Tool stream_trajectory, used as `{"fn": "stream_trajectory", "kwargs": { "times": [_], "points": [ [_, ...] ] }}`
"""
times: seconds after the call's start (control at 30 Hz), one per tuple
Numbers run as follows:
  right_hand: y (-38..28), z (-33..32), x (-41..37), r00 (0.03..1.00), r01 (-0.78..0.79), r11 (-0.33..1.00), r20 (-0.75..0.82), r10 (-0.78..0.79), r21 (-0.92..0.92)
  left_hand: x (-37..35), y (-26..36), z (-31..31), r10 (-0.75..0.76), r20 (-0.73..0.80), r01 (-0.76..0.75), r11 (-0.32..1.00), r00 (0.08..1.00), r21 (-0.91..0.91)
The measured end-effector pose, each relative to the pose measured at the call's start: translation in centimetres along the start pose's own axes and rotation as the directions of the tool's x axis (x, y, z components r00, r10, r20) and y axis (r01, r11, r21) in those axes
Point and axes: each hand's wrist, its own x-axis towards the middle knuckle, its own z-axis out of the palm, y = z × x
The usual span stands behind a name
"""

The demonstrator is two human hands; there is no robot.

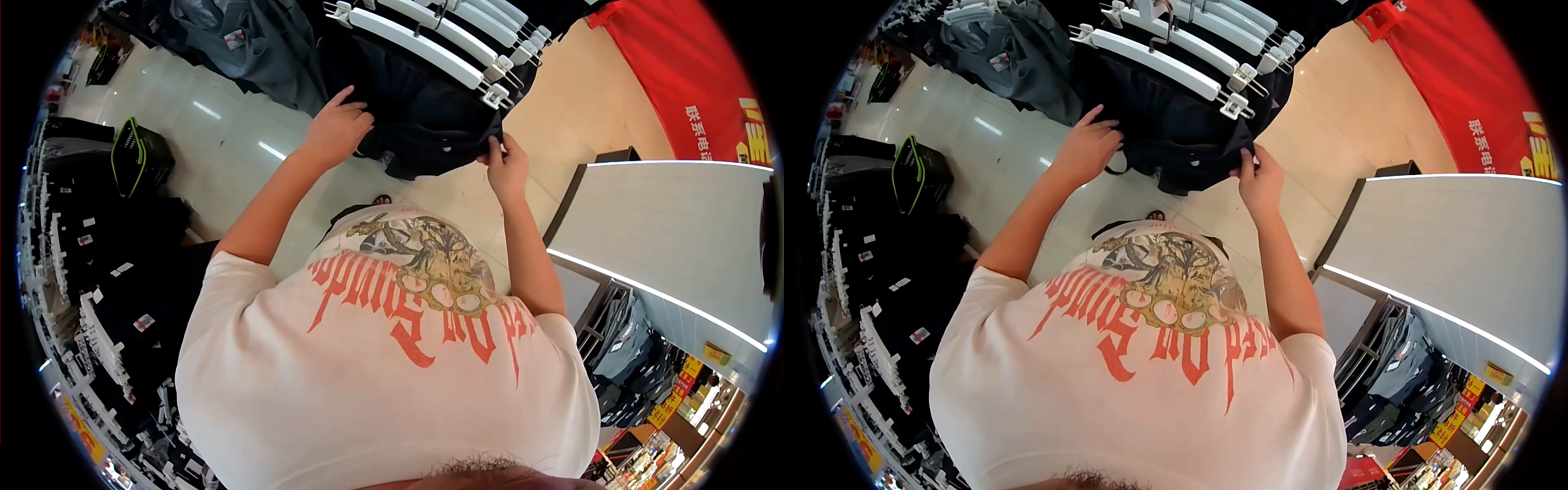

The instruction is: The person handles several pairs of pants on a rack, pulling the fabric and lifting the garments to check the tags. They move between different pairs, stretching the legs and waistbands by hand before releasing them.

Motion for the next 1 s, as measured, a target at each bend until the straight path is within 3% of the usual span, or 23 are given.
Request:
{"fn": "stream_trajectory", "kwargs": {
  "times": [0.07, 0.1, 0.2, 0.23, 0.33, 0.47, 0.57, 0.67, 0.7, 0.8, 0.93, 1.0],
  "points": [
    [-0.8, 0.0, -0.1, 1.0, -0.008, 1.0, 0.002, 0.008, 0.025, 0.1, 0.8, -1.5, 0.02, 0.165, -0.009, 0.998, 0.986, -0.07],
    [-1.4, 0.0, -0.1, 1.0, -0.016, 1.0, -0.003, 0.016, 0.01, -0.1, 1.1, -2.1, 0.022, 0.159, -0.01, 0.997, 0.987, -0.079],
    [-1.6, -0.3, 0.8, 0.999, -0.035, 0.999, -0.011, 0.035, -0.027, -0.6, 0.1, -2.8, 0.006, 0.25, -0.012, 1.0, 0.968, 0.025],
    [-1.6, -0.5, 0.9, 0.999, -0.04, 0.999, -0.018, 0.04, -0.024, -0.4, -0.5, -2.9, -0.052, 0.357, 0.016, 0.995, 0.933, 0.103],
    [-1.5, -1.2, 1.0, 0.999, -0.038, 0.999, -0.032, 0.037, -0.015, -0.4, -2.5, -4.2, -0.029, 0.321, -0.108, 0.91, 0.947, 0.4],
    [-1.9, -1.7, 1.0, 1.0, -0.021, 0.997, -0.004, 0.021, -0.08, -0.1, -4.4, -7.1, 0.046, 0.147, -0.106, 0.898, 0.988, 0.427],
    [-3.2, -1.4, 0.4, 0.932, 0.283, 0.866, -0.095, -0.349, -0.412, 0.3, -5.4, -8.5, 0.09, 0.173, -0.155, 0.897, 0.981, 0.414],
    [-7.6, -0.8, -1.9, 0.838, 0.486, 0.799, -0.072, -0.541, -0.354, 0.4, -4.8, -9.3, 0.059, 0.276, -0.167, 0.907, 0.959, 0.386],
    [-8.3, -0.7, -2.3, 0.848, 0.509, 0.79, 0.038, -0.529, -0.343, 0.4, -4.6, -9.4, 0.057, 0.291, -0.168, 0.912, 0.955, 0.375],
    [-10.1, -0.8, -1.7, 0.847, 0.531, 0.637, 0.326, -0.42, -0.559, 0.7, -4.5, -9.2, 0.066, 0.295, -0.173, 0.92, 0.953, 0.352],
    [-9.6, -1.9, 0.6, 0.866, 0.496, 0.488, 0.367, -0.34, -0.718, 0.5, -5.3, -9.4, 0.125, 0.168, -0.177, 0.922, 0.978, 0.345],
    [-10.2, -3.7, 1.2, 0.865, 0.489, 0.479, 0.338, -0.37, -0.729, 0.9, -6.4, -10.5, 0.108, 0.13, -0.152, 0.903, 0.986, 0.401]
  ]
}}
